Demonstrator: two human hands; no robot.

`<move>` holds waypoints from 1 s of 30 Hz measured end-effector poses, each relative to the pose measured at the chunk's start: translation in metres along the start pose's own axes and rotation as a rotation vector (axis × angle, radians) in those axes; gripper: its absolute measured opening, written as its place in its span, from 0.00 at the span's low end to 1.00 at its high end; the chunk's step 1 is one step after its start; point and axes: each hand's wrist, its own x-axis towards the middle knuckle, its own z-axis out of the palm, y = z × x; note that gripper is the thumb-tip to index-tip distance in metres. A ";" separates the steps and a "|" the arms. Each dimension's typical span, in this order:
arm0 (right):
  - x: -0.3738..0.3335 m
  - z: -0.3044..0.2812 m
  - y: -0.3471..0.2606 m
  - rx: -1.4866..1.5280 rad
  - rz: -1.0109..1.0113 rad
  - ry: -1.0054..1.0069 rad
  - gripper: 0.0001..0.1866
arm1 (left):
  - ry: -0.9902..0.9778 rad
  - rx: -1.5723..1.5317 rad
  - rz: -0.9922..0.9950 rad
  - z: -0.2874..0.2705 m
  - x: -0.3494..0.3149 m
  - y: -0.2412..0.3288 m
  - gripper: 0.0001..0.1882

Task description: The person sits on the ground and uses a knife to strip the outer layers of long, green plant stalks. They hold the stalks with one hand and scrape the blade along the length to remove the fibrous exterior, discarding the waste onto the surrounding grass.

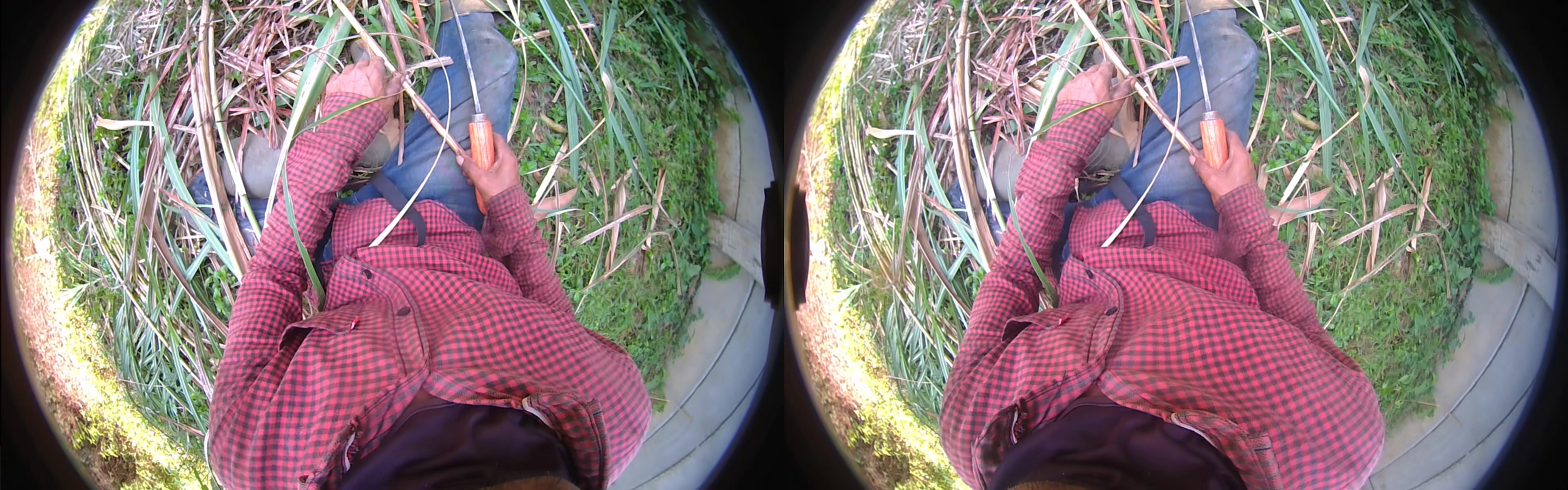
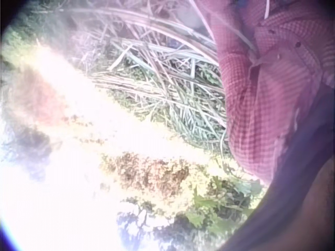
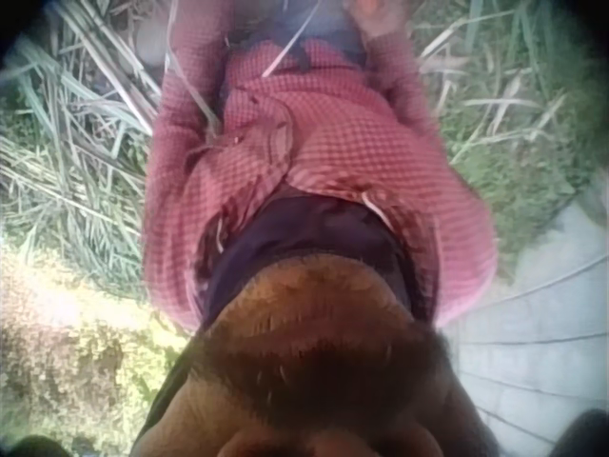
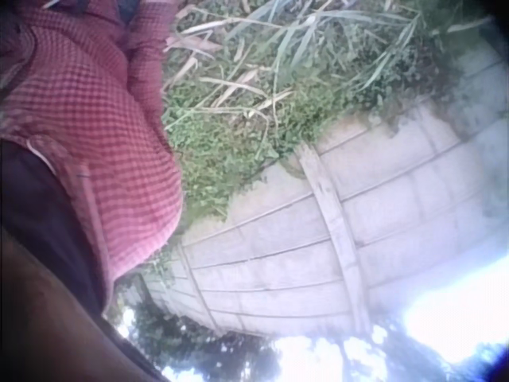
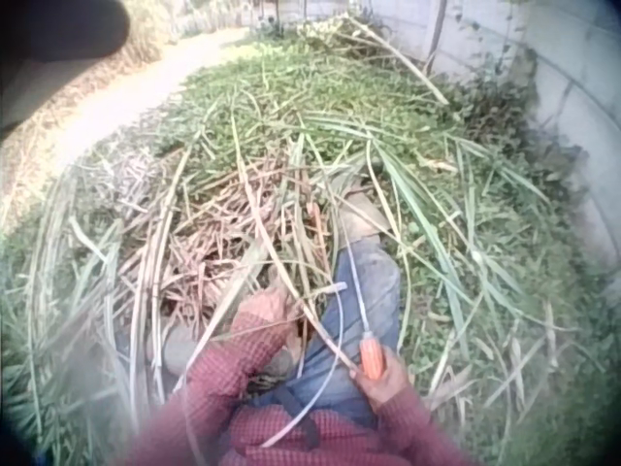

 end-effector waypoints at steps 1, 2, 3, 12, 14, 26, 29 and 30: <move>0.001 -0.001 0.001 -0.077 -0.012 0.013 0.26 | -0.108 -0.037 -0.065 0.005 0.001 0.001 0.21; 0.003 -0.001 0.002 -0.063 -0.013 0.012 0.26 | -0.142 -0.098 -0.088 0.008 0.002 0.000 0.21; 0.002 0.000 0.002 -0.045 -0.004 0.015 0.26 | -0.186 -0.157 -0.105 0.006 0.001 0.001 0.21; 0.002 0.002 0.002 -0.039 0.027 0.037 0.26 | -0.025 -0.280 -0.009 0.028 -0.003 -0.022 0.16; 0.002 0.004 0.003 -0.019 0.013 0.034 0.26 | 0.018 -0.135 -0.082 0.024 0.003 -0.022 0.14; 0.003 0.002 0.008 0.014 0.001 0.020 0.29 | 0.341 -0.282 -0.163 0.008 0.015 -0.077 0.13; -0.013 -0.010 -0.015 0.254 0.077 -0.057 0.25 | -0.118 -0.916 -0.482 0.055 0.004 -0.042 0.14; -0.017 -0.016 -0.020 0.279 0.099 -0.066 0.24 | -0.234 -1.284 -0.568 0.082 0.005 -0.045 0.18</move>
